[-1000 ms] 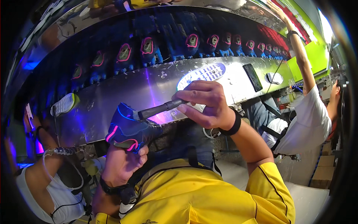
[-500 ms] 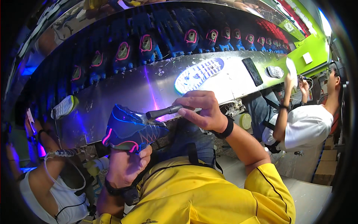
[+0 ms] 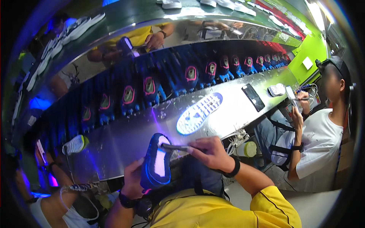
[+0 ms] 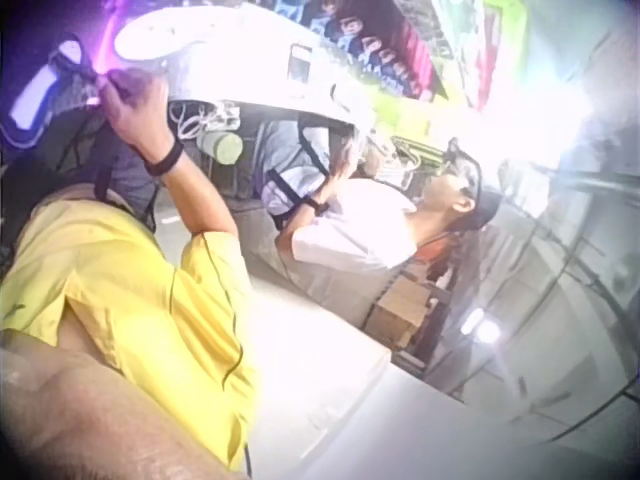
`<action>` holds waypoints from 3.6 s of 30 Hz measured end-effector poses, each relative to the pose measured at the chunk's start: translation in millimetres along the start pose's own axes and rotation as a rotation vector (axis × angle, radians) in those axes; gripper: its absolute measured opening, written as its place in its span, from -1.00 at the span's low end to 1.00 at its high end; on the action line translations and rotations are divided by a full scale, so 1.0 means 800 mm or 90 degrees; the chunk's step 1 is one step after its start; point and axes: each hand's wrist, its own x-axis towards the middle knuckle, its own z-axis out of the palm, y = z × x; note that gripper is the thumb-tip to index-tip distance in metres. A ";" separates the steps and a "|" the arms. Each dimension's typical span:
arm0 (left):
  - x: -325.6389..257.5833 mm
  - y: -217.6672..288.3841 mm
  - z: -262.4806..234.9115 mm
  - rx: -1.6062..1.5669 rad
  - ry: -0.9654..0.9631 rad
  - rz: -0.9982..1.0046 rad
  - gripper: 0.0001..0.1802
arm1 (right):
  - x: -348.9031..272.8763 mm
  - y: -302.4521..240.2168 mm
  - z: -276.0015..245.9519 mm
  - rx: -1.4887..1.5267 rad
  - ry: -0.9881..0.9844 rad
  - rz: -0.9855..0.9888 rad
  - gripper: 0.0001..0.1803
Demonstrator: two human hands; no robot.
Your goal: The worker uses a brush to apply a layer of adhesive or primer to the upper edges and bonding surfaces of athletic shoe components on an assembly line.
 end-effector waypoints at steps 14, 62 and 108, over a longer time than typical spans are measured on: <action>0.430 0.128 0.111 0.994 0.245 0.512 -0.21 | -0.028 0.042 -0.049 0.215 0.336 0.198 -0.77; -0.084 0.037 -0.077 0.996 0.361 0.707 -0.08 | 0.025 -0.051 0.136 0.224 -0.060 0.298 -0.65; -0.093 0.040 -0.008 1.187 0.467 0.660 -0.11 | -0.032 -0.128 0.133 0.132 -0.048 0.014 -0.76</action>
